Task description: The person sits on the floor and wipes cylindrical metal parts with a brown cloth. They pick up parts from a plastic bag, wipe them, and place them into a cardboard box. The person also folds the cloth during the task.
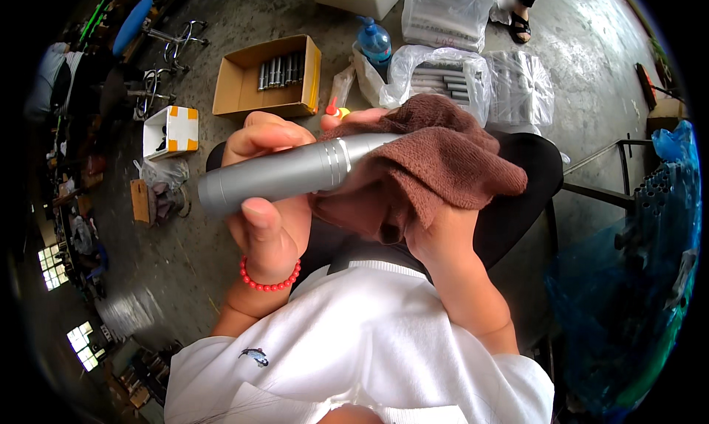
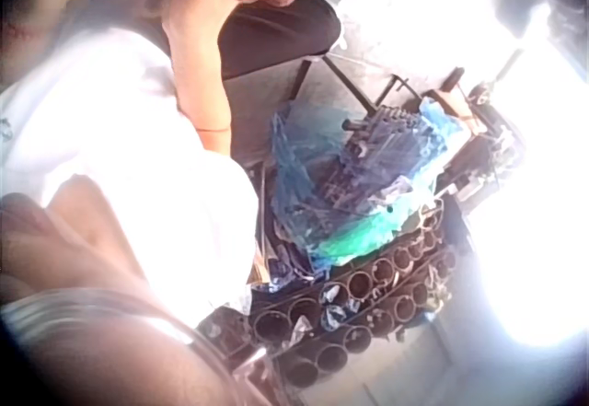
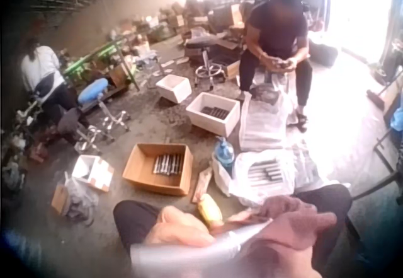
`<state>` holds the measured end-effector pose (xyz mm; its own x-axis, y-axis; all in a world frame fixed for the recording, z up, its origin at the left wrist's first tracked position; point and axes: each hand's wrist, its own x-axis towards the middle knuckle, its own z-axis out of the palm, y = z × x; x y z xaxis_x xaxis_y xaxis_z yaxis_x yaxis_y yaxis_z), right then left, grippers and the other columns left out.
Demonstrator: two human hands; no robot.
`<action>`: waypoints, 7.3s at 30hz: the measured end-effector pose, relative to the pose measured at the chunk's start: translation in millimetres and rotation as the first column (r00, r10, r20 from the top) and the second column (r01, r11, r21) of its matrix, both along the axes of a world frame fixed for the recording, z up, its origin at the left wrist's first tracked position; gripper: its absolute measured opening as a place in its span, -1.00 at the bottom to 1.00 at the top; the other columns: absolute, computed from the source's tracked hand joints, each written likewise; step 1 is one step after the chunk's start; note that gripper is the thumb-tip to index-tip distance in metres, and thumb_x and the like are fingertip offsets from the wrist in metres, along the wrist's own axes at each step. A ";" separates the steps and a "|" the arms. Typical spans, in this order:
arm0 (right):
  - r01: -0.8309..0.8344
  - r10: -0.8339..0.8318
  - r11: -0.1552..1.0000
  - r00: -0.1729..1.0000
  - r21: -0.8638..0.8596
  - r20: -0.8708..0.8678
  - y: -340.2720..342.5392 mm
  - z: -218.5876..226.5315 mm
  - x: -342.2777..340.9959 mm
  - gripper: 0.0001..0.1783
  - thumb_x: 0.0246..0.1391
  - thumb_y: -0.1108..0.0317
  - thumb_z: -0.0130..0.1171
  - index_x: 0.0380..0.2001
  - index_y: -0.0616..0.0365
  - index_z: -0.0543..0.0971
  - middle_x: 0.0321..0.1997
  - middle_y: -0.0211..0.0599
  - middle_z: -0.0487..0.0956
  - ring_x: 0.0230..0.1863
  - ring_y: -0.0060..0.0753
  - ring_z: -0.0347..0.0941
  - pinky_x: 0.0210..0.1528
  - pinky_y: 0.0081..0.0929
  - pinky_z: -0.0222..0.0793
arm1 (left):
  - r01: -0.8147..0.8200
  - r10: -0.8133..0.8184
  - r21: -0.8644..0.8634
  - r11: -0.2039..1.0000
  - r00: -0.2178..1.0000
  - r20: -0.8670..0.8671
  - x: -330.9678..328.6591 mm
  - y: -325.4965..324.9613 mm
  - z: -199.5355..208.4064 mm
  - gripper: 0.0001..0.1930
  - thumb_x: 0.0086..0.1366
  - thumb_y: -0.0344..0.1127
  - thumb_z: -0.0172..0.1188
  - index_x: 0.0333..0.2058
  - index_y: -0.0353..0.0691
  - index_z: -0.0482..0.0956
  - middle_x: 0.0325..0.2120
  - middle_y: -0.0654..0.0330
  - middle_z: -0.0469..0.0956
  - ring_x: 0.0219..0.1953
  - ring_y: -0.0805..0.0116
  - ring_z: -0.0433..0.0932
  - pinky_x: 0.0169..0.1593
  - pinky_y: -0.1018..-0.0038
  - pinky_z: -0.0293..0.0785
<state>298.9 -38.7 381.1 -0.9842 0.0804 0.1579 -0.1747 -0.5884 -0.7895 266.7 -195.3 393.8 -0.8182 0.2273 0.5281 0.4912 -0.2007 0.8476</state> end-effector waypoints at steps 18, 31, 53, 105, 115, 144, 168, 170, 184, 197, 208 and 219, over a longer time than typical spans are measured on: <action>-0.030 0.077 0.946 0.988 0.322 -0.134 32.5 33.9 2.1 -0.57 0.13 0.17 0.06 -0.10 0.32 0.36 -0.15 0.08 0.53 0.05 0.09 0.42 0.14 -0.07 0.33 | 0.222 -0.145 -0.129 0.966 0.886 0.440 19.7 -37.1 21.7 -0.40 0.11 0.01 0.29 -0.15 -0.49 0.42 -0.50 0.17 0.49 -0.62 0.55 0.36 -0.55 0.60 0.28; 0.226 -0.202 0.967 0.963 0.122 -0.179 80.6 7.9 -7.9 -0.36 0.14 0.12 -0.07 0.14 0.42 0.20 0.17 0.11 0.33 0.21 -0.05 0.26 0.28 -0.20 0.10 | 0.036 -0.111 0.147 0.989 0.833 0.543 12.0 -17.1 19.5 -0.73 0.25 -0.25 0.09 -0.25 -0.37 0.36 -0.63 0.20 0.41 -0.79 0.66 0.19 -0.73 0.70 0.09; 0.244 -0.205 0.142 0.955 0.959 -0.212 -19.3 -23.2 1.3 -0.70 -0.22 0.30 0.29 -0.52 0.18 0.37 -0.66 -0.27 0.45 -0.62 -0.11 0.43 -0.58 -0.31 0.35 | -0.048 -0.075 0.246 0.968 0.881 0.467 -8.8 32.8 6.2 -0.78 0.36 -0.31 0.02 -0.19 -0.35 0.28 -0.66 0.33 0.27 -0.59 0.58 0.28 -0.41 0.63 0.32; -0.287 0.246 0.908 0.955 -0.306 -0.166 25.1 2.5 -7.8 -0.72 0.15 0.29 0.07 -0.14 0.11 0.30 -0.30 -0.30 0.47 -0.22 -0.25 0.50 0.11 -0.17 0.30 | 0.403 -0.870 0.812 0.423 -0.069 0.488 61.8 23.9 -1.3 -0.52 0.27 0.12 0.04 -0.43 -0.27 0.31 -0.74 0.30 0.28 -0.77 0.64 0.15 -0.74 0.69 -0.01; -0.137 0.131 0.989 0.987 0.061 0.092 40.4 7.4 6.7 -0.42 0.08 0.15 0.12 0.06 0.26 0.27 0.00 0.00 0.42 0.03 -0.08 0.44 0.07 -0.22 0.42 | -0.105 0.074 -0.653 0.750 0.994 -0.075 61.3 27.2 2.4 -0.69 0.14 -0.33 0.24 -0.22 -0.41 0.42 -0.55 0.01 0.48 -0.60 0.00 0.48 -0.53 0.37 0.40; -0.255 0.233 0.913 0.967 -0.319 -0.108 25.8 -12.1 4.4 -0.23 0.02 -0.17 0.01 0.12 0.20 0.19 -0.15 -0.05 0.38 -0.18 -0.33 0.30 -0.19 -0.47 0.28 | 0.403 -0.309 0.092 0.911 0.516 0.799 71.0 24.4 44.4 -0.63 0.29 -0.33 0.04 -0.03 -0.41 0.19 -0.44 0.27 0.33 -0.49 0.66 0.29 -0.39 0.67 0.26; 0.035 -0.054 0.996 0.968 -0.078 -0.244 3.4 -0.4 17.9 -0.46 0.15 -0.17 -0.14 -0.19 0.14 0.32 -0.43 -0.16 0.40 -0.36 -0.38 0.28 -0.22 -0.53 0.20 | 0.376 -0.373 0.217 0.901 0.413 0.831 66.2 41.3 43.0 -0.68 0.32 -0.31 -0.12 -0.09 -0.49 0.19 -0.65 0.27 0.34 -0.69 0.65 0.28 -0.61 0.66 0.25; 0.014 -0.018 1.000 0.951 -0.015 -0.307 10.3 -14.4 15.6 -0.46 0.15 -0.18 -0.13 -0.17 0.12 0.33 -0.44 -0.18 0.41 -0.36 -0.40 0.26 -0.22 -0.55 0.17 | 0.397 -0.361 0.186 0.899 0.428 0.828 65.9 41.2 40.2 -0.67 0.31 -0.32 -0.12 -0.08 -0.50 0.19 -0.68 0.29 0.34 -0.70 0.65 0.27 -0.60 0.65 0.24; 0.006 -0.022 0.998 0.971 -0.066 -0.238 5.5 3.9 20.7 -0.44 0.14 -0.21 -0.12 -0.17 0.12 0.33 -0.43 -0.19 0.42 -0.40 -0.44 0.19 -0.27 -0.58 0.13 | 0.374 -0.315 0.137 0.917 0.469 0.825 68.7 42.1 36.3 -0.66 0.27 -0.34 -0.07 -0.12 -0.56 0.24 -0.61 0.21 0.40 -0.59 0.57 0.34 -0.46 0.58 0.30; 0.034 -0.064 0.990 0.971 -0.135 -0.229 2.2 0.7 24.9 -0.49 0.16 -0.17 -0.13 -0.19 0.11 0.31 -0.43 -0.17 0.42 -0.40 -0.43 0.19 -0.25 -0.58 0.11 | 0.298 -0.269 0.143 0.944 0.443 0.855 70.8 48.3 47.5 -0.65 0.23 -0.37 -0.04 -0.11 -0.59 0.25 -0.46 0.11 0.41 -0.40 0.51 0.34 -0.28 0.56 0.34; 0.076 -0.090 0.995 0.973 -0.071 -0.214 4.2 2.5 28.2 -0.49 0.18 -0.14 -0.16 -0.17 0.12 0.32 -0.45 -0.17 0.41 -0.39 -0.41 0.21 -0.28 -0.56 0.13 | 0.329 -0.289 0.145 0.933 0.450 0.845 72.9 48.2 44.3 -0.65 0.21 -0.38 -0.04 -0.12 -0.57 0.27 -0.41 0.09 0.41 -0.38 0.49 0.35 -0.27 0.55 0.34; 0.027 -0.037 0.998 0.976 -0.050 -0.214 14.8 -10.7 25.7 -0.41 0.13 -0.15 -0.10 -0.04 0.17 0.31 -0.37 -0.17 0.40 -0.30 -0.36 0.27 -0.17 -0.53 0.19 | 0.404 -0.386 0.218 0.888 0.401 0.831 75.3 51.0 31.7 -0.43 0.15 -0.24 0.00 0.04 -0.52 0.11 -0.41 0.02 0.42 -0.63 0.51 0.34 -0.54 0.57 0.39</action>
